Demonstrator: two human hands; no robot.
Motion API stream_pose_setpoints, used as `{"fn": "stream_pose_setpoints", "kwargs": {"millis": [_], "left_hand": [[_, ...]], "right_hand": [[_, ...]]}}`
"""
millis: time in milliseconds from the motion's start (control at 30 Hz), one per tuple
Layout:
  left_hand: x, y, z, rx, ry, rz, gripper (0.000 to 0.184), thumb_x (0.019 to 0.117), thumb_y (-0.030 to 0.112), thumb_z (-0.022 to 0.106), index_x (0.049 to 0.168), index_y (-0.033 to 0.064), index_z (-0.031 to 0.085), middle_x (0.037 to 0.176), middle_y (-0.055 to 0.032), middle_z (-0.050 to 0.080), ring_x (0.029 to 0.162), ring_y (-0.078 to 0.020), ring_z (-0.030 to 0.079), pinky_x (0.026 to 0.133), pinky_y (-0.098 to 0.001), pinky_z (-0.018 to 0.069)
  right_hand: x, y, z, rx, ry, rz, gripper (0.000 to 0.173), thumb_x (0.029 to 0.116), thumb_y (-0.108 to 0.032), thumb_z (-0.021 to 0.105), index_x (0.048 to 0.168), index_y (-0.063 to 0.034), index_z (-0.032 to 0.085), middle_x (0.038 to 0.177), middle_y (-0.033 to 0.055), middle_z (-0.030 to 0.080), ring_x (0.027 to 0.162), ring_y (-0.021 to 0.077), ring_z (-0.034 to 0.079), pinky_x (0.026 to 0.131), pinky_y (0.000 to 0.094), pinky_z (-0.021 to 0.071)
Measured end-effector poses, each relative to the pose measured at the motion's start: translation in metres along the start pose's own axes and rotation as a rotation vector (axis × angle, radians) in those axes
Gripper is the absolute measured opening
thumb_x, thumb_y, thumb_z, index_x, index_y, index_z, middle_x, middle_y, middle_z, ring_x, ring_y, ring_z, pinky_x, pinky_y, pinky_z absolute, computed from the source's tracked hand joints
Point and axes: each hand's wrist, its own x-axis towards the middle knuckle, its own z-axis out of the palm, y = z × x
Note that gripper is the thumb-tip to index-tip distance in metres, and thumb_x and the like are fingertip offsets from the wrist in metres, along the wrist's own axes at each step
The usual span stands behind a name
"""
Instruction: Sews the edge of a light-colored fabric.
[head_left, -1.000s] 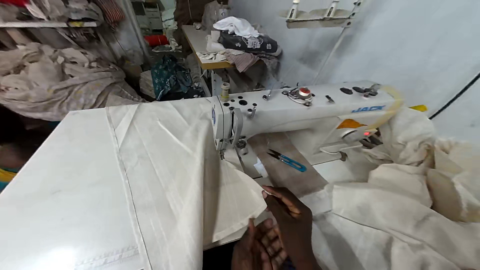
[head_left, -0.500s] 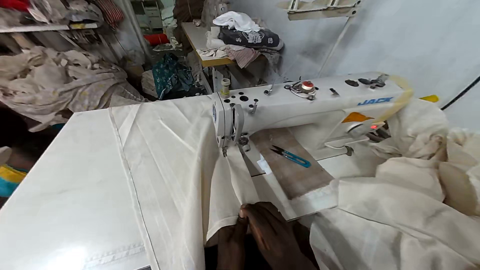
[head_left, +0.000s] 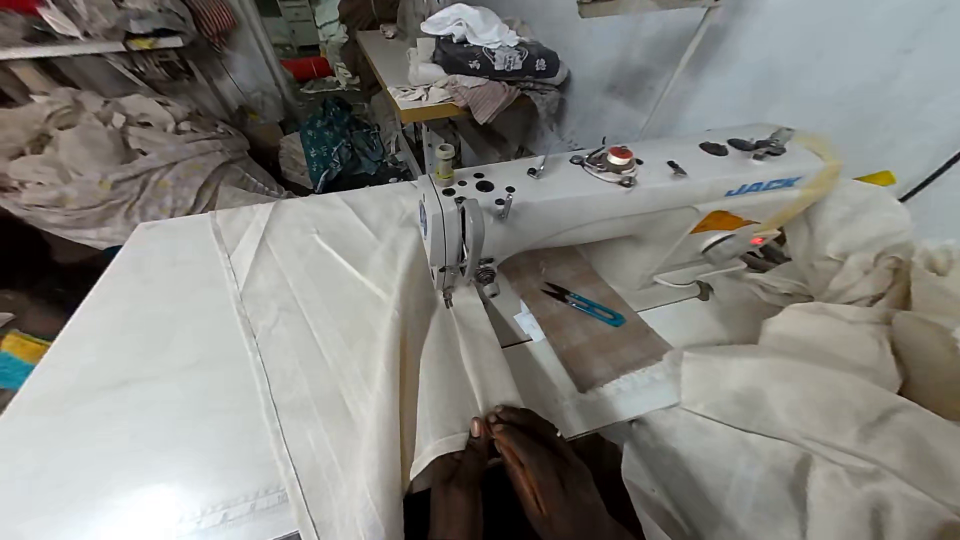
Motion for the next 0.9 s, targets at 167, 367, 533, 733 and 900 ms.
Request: {"fn": "stream_pose_setpoints", "kwargs": {"millis": [167, 367, 533, 733, 900], "left_hand": [[-0.005, 0.001, -0.002, -0.116, -0.009, -0.236, 0.034, 0.1100, 0.008, 0.029, 0.105, 0.0016, 0.062, 0.088, 0.0012, 0.074, 0.086, -0.0059, 0.072, 0.086, -0.0265, 0.0591], [-0.010, 0.029, -0.026, 0.507, -0.512, -0.392, 0.043, 0.1108, 0.021, 0.032, 0.126, -0.0076, 0.060, 0.101, -0.0066, 0.076, 0.081, -0.0102, 0.072, 0.075, -0.0286, 0.0592], [0.054, 0.021, -0.017, 1.075, -0.171, 0.374, 0.028, 0.0985, 0.004, 0.051, 0.115, -0.0028, 0.072, 0.116, -0.0188, 0.071, 0.111, -0.0329, 0.066, 0.098, -0.0491, 0.0516], [0.071, -0.015, -0.040, 1.371, -0.335, 0.670, 0.028, 0.0855, -0.008, 0.063, 0.104, 0.0047, 0.079, 0.128, -0.0209, 0.068, 0.125, -0.0495, 0.058, 0.102, -0.0654, 0.0457], [0.048, -0.016, -0.069, 1.101, -0.427, 0.605, 0.030, 0.0913, -0.007, 0.057, 0.105, 0.0055, 0.080, 0.120, -0.0058, 0.075, 0.132, -0.0308, 0.059, 0.114, -0.0424, 0.0429]], "right_hand": [[-0.017, 0.007, 0.003, -0.023, -0.052, -0.046, 0.017, 0.1038, -0.005, 0.053, 0.113, -0.0046, 0.067, 0.117, 0.0114, 0.071, 0.123, 0.0192, 0.062, 0.113, 0.0246, 0.0407], [-0.025, 0.037, 0.008, 0.031, -0.174, 0.017, 0.020, 0.1041, -0.020, 0.051, 0.097, -0.0128, 0.068, 0.091, 0.0048, 0.066, 0.097, 0.0202, 0.063, 0.090, 0.0265, 0.0500], [-0.022, 0.035, 0.014, -0.011, -0.243, -0.025, 0.015, 0.0937, -0.006, 0.056, 0.088, -0.0111, 0.069, 0.086, 0.0067, 0.065, 0.086, 0.0240, 0.063, 0.078, 0.0314, 0.0533], [-0.021, 0.035, 0.007, -0.017, -0.303, 0.001, 0.013, 0.0929, -0.008, 0.061, 0.087, -0.0097, 0.072, 0.084, 0.0072, 0.067, 0.084, 0.0253, 0.065, 0.076, 0.0321, 0.0547], [-0.008, 0.038, 0.017, 0.022, -0.357, 0.084, 0.010, 0.0901, -0.005, 0.065, 0.088, -0.0070, 0.075, 0.086, 0.0088, 0.070, 0.086, 0.0268, 0.068, 0.077, 0.0337, 0.0567]]}}
